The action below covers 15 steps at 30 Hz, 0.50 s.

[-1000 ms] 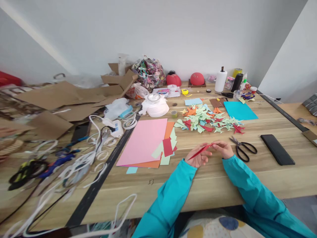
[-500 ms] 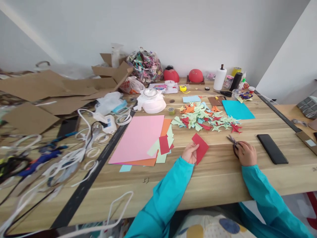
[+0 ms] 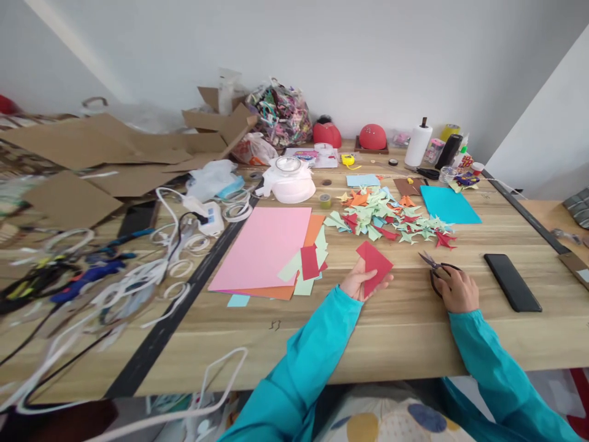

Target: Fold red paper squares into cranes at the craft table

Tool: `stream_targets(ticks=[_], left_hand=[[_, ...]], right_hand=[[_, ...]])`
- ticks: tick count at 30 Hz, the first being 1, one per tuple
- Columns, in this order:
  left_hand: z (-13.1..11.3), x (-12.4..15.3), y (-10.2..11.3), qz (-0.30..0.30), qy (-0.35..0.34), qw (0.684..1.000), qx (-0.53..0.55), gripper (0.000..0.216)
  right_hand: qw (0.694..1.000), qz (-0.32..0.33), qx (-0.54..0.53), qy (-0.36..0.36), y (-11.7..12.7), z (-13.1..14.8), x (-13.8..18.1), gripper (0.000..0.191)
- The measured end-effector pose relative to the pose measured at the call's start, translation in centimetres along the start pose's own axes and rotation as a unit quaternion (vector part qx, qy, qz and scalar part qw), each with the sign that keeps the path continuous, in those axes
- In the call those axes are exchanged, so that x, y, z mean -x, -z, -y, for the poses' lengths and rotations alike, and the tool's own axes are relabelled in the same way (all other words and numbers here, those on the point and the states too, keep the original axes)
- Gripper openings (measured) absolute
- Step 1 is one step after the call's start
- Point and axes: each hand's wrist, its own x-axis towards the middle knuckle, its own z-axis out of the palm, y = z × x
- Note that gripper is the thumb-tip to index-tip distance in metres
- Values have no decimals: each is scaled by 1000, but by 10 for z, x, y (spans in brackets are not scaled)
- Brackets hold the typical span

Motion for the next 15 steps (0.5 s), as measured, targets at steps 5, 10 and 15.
stream_targets(ticks=[5, 10, 15], left_hand=[[-1, -7, 7, -54, -38, 998, -25, 26], [1, -12, 10, -116, -68, 990, -51, 22], [-3, -12, 8, -156, -78, 983, -50, 27]], right_hand=[[893, 35, -438, -99, -2, 43, -5, 45], [595, 205, -761, -155, -14, 83, -27, 57], [451, 348, -793, -216, -30, 106, -32, 31]])
